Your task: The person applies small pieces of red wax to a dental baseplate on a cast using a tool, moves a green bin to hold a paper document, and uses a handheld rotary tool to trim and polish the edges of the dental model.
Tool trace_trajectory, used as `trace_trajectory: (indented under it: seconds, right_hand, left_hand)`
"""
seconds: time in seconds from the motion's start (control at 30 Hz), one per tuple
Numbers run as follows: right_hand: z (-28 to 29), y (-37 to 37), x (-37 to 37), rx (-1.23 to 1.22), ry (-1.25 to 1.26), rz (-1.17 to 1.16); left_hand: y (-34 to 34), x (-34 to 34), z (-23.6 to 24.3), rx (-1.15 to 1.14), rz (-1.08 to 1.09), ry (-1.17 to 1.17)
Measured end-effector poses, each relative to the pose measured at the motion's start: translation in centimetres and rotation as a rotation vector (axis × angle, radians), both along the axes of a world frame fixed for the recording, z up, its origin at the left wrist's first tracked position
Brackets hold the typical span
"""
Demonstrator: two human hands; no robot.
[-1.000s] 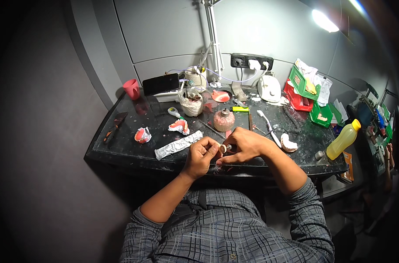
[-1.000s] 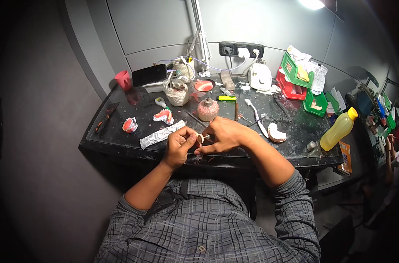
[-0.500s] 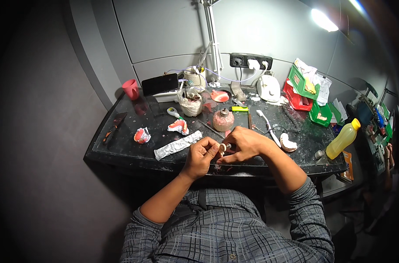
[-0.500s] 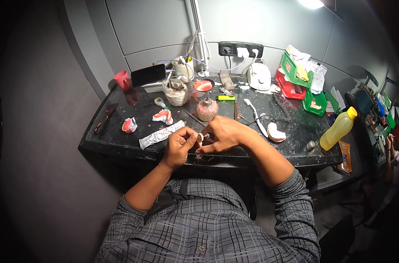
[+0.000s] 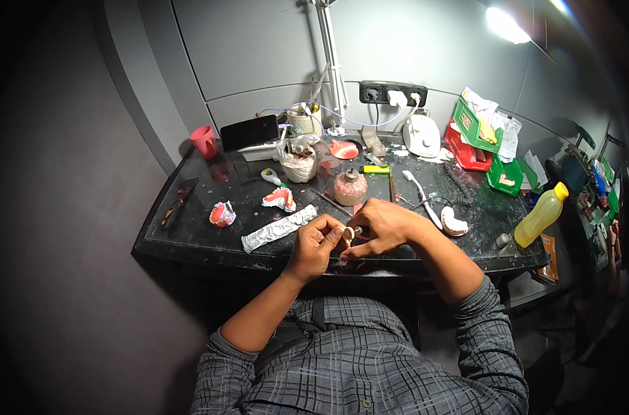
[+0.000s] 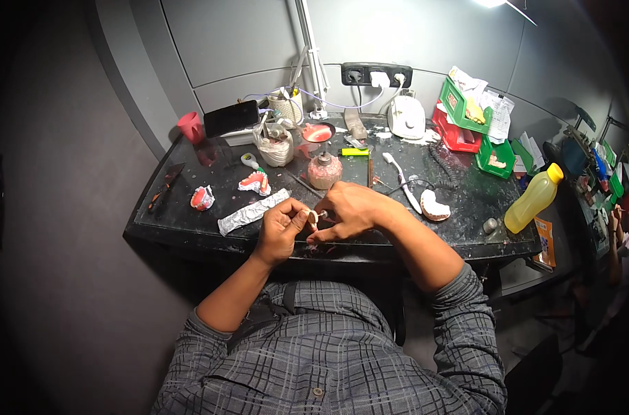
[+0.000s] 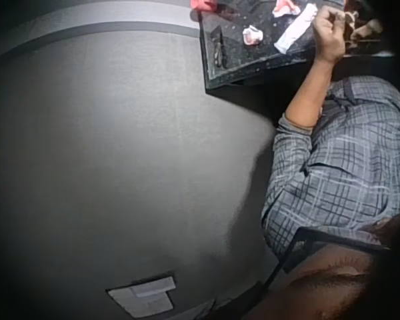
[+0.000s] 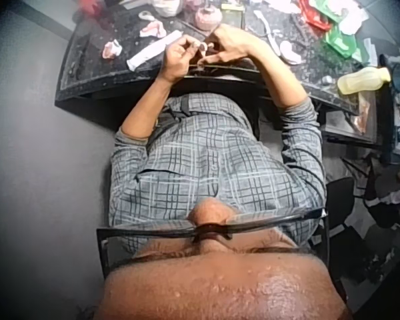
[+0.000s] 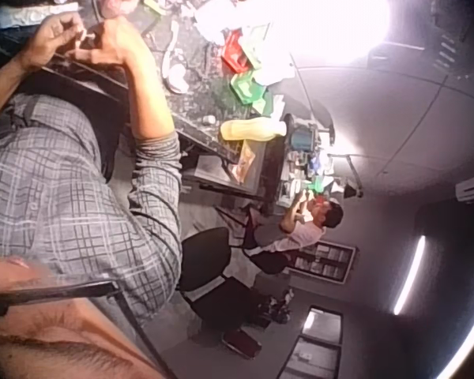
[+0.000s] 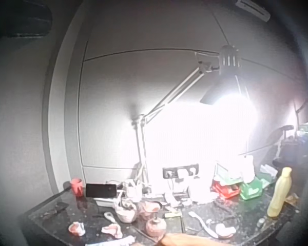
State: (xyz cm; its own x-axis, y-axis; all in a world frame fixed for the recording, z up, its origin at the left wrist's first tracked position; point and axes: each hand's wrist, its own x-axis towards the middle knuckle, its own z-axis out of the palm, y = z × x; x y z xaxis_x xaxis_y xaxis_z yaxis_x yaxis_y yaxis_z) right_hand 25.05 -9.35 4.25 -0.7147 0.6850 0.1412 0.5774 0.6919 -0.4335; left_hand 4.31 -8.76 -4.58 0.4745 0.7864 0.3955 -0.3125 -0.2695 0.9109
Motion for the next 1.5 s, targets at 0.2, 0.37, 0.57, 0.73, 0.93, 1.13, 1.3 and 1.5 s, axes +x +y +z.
trace_trajectory:
  seconds: [0.2, 0.37, 0.57, 0.73, 0.93, 1.13, 1.3, 1.5]
  right_hand:
    - [0.8, -0.3, 0.0, -0.068, -0.092, -0.054]
    - [1.0, -0.4, -0.1, -0.053, -0.083, -0.038]
    - [0.4, -0.4, 0.0, -0.025, -0.011, -0.002]
    - [0.4, -0.4, 0.1, -0.048, -0.034, -0.01]
    - [0.5, -0.3, -0.1, -0.032, -0.091, -0.04]
    - [-0.1, -0.1, 0.4, 0.018, -0.035, -0.021]
    - [0.4, -0.1, 0.2, -0.035, -0.098, -0.026]
    - [0.9, -0.5, -0.1, -0.03, -0.136, -0.024]
  left_hand:
    - [0.0, 0.1, 0.0, -0.003, -0.007, 0.007]
    - [-0.1, 0.0, 0.3, -0.004, -0.007, -0.005]
    - [0.1, 0.0, -0.1, 0.012, 0.004, -0.006]
    - [0.0, 0.1, -0.1, 0.024, 0.017, -0.004]
    - [0.0, 0.2, -0.1, 0.029, -0.004, 0.021]
    - [-0.3, 0.4, 0.1, 0.005, 0.005, 0.009]
    - [0.0, 0.1, -0.2, 0.007, 0.005, 0.014]
    - [0.0, 0.1, -0.2, 0.015, 0.014, 0.026]
